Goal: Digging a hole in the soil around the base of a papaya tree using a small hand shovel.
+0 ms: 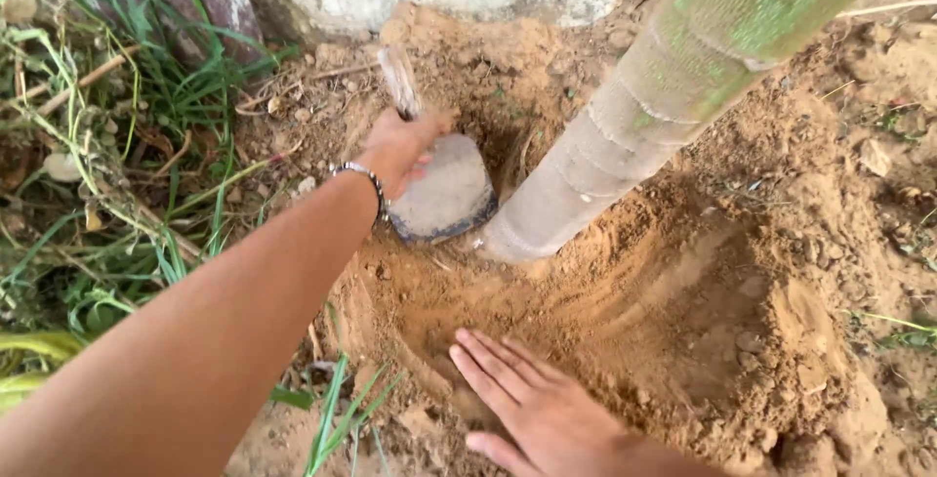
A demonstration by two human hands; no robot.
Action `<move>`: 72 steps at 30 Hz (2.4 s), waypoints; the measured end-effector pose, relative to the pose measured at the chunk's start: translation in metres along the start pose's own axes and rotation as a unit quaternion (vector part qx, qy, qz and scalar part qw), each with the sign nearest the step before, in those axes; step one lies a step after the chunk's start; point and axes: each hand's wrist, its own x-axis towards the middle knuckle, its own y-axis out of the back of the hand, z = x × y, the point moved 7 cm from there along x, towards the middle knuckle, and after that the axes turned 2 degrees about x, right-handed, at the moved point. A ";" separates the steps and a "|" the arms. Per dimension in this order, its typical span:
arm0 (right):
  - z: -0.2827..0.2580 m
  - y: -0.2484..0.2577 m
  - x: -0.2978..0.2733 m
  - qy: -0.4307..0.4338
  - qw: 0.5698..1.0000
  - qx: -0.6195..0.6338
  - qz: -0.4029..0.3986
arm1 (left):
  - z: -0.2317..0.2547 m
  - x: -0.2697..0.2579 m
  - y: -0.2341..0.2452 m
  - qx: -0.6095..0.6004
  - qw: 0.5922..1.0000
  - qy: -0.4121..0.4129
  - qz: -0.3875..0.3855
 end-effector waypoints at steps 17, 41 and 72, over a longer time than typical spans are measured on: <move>-0.004 0.016 0.086 -0.120 0.979 0.145 0.078 | -0.035 -0.071 0.017 0.154 0.982 -0.097 0.050; -0.025 0.046 0.113 -0.083 0.974 0.101 0.186 | -0.131 -0.065 0.067 0.094 0.984 -0.086 0.121; 0.026 0.043 0.100 -0.163 0.940 0.290 -0.071 | -0.124 -0.081 0.018 0.582 0.758 -0.274 0.112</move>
